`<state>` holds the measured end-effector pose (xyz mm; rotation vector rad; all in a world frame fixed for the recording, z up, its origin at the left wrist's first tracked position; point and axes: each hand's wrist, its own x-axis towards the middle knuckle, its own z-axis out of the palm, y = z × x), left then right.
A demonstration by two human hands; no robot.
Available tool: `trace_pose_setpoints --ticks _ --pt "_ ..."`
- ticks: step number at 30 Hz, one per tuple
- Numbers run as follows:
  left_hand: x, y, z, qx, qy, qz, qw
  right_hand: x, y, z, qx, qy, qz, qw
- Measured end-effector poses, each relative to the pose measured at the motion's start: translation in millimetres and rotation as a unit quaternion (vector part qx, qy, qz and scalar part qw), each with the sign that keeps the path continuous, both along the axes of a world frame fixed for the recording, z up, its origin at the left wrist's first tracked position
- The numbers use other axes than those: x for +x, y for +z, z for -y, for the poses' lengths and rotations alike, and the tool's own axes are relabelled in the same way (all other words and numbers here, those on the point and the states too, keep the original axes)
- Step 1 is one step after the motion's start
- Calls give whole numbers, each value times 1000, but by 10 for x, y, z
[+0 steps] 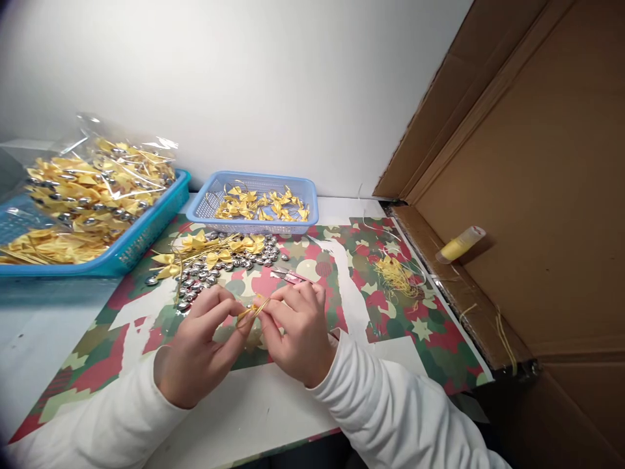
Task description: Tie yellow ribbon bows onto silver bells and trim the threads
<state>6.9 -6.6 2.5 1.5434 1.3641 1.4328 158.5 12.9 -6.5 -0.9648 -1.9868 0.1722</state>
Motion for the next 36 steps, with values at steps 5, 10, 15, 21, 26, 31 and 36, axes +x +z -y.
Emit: trace_pose_setpoints --ticks 5,10,15,21,26,31,36 --pt "-7 -14 6 14 -18 -18 1000 12 -17 -20 46 8 29 999" --pt "2 2 -11 8 -44 -43 998 -17 -3 10 70 22 -44 996" --pt "-26 -75 -73 -66 -39 -5 997 -14 57 21 1 37 -169 985" --pt "-55 -147 -115 -140 -69 26 987 -5 43 -25 -129 129 -325 928" --pt "-48 -138 -98 -172 -83 53 980 4 23 -14 -151 165 -339 914" --pt "-48 -121 -75 -230 -112 151 955 35 19 -3 -154 160 -288 931" --pt "-44 -84 -77 -229 -140 182 946 11 -28 26 -245 194 -318 895"
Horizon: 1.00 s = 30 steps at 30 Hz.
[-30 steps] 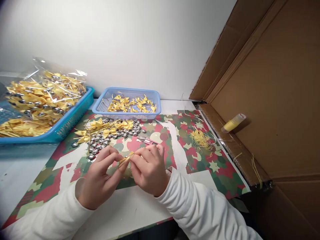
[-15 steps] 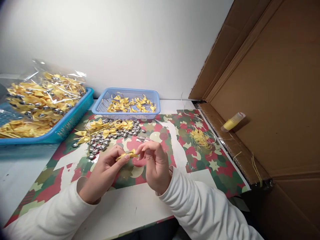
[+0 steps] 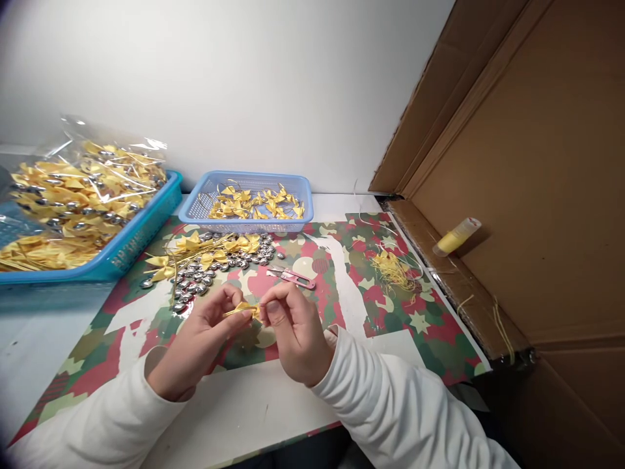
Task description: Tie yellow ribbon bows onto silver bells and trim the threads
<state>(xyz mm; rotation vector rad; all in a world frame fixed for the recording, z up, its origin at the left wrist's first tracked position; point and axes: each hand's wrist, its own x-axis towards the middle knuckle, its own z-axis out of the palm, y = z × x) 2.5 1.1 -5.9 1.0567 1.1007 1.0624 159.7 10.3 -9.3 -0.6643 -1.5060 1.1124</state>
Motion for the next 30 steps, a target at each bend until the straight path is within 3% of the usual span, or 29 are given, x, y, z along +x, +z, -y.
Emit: trace_pose_setpoints --ticks 3,9,15,20,26,30 --pt "3 -1 -5 5 -18 -15 1000 -14 -30 20 -14 7 -10 1000" --pt "5 -28 -17 27 -8 -76 997 1 -31 37 25 -21 3 999" --pt "4 59 -18 -56 19 20 998 38 110 -18 93 -75 125 985" --pt "-34 103 -26 -93 27 86 992 50 111 -83 145 -95 209 963" --pt "-52 114 -29 -85 52 78 992 43 81 -79 151 -147 246 946" --pt "-66 104 -12 -97 46 76 991 32 71 -72 179 -147 240 943"
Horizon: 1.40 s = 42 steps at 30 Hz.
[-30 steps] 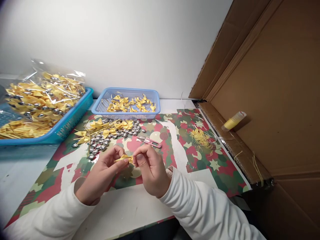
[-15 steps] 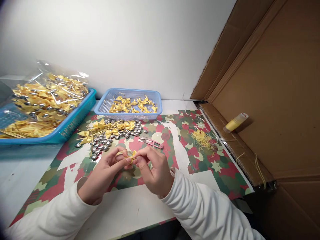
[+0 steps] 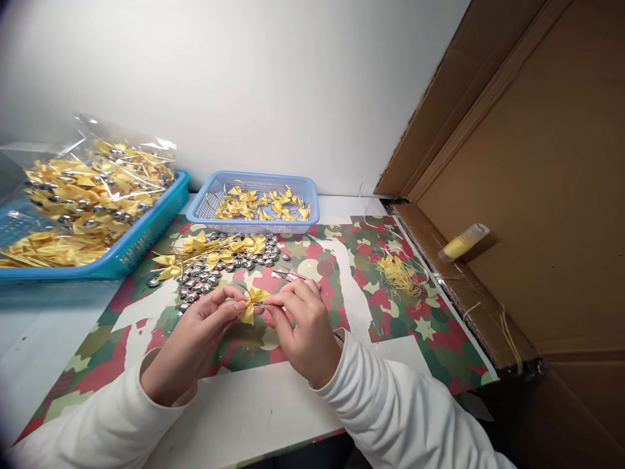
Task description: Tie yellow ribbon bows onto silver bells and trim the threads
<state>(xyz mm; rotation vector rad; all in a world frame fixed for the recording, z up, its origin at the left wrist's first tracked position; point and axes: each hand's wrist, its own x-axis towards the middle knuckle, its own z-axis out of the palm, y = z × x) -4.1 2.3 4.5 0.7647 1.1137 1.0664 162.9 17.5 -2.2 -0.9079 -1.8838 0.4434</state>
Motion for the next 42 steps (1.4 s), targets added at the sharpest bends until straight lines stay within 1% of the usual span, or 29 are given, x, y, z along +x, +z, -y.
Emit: trace_pose_setpoints --ticks 6,14,18,26,37,42 --pt "7 16 2 0 6 -32 999 -3 -16 14 9 11 25 1000" --pt "34 45 9 14 31 -26 999 14 -13 9 8 9 56 998" --pt "39 55 5 16 48 -42 998 20 -10 -1 5 10 59 998" --pt "17 69 18 5 18 -71 997 28 -18 -6 -7 10 70 997" --pt "36 87 14 28 26 -101 994 19 -26 11 -5 6 64 998" --pt "37 88 23 47 29 -133 990 12 -42 18 -9 1 56 998"
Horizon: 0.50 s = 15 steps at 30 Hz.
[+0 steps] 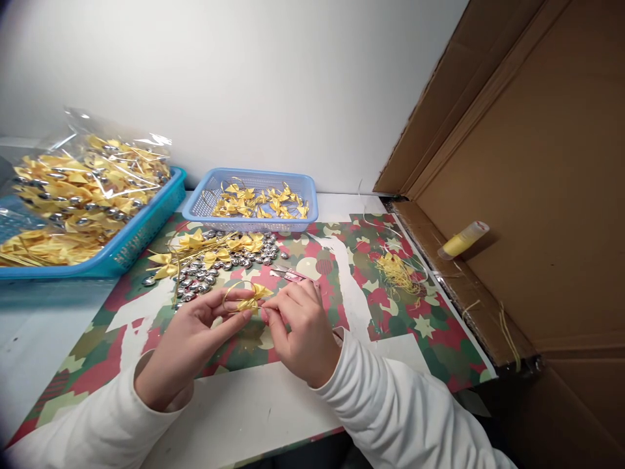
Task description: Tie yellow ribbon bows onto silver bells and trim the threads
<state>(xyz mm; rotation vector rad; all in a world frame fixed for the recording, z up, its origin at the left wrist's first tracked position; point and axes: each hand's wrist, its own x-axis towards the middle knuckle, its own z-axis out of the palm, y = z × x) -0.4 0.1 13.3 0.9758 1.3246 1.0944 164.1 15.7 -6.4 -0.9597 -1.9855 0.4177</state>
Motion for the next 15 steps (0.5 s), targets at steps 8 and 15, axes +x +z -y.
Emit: trace_pose_setpoints --ticks 8,15 --pt "6 1 19 8 2 -7 1000 -9 9 11 -12 0 -23 1000" --pt "-2 -19 21 14 -4 -4 1000 -11 20 10 -12 -1 -26 1000"
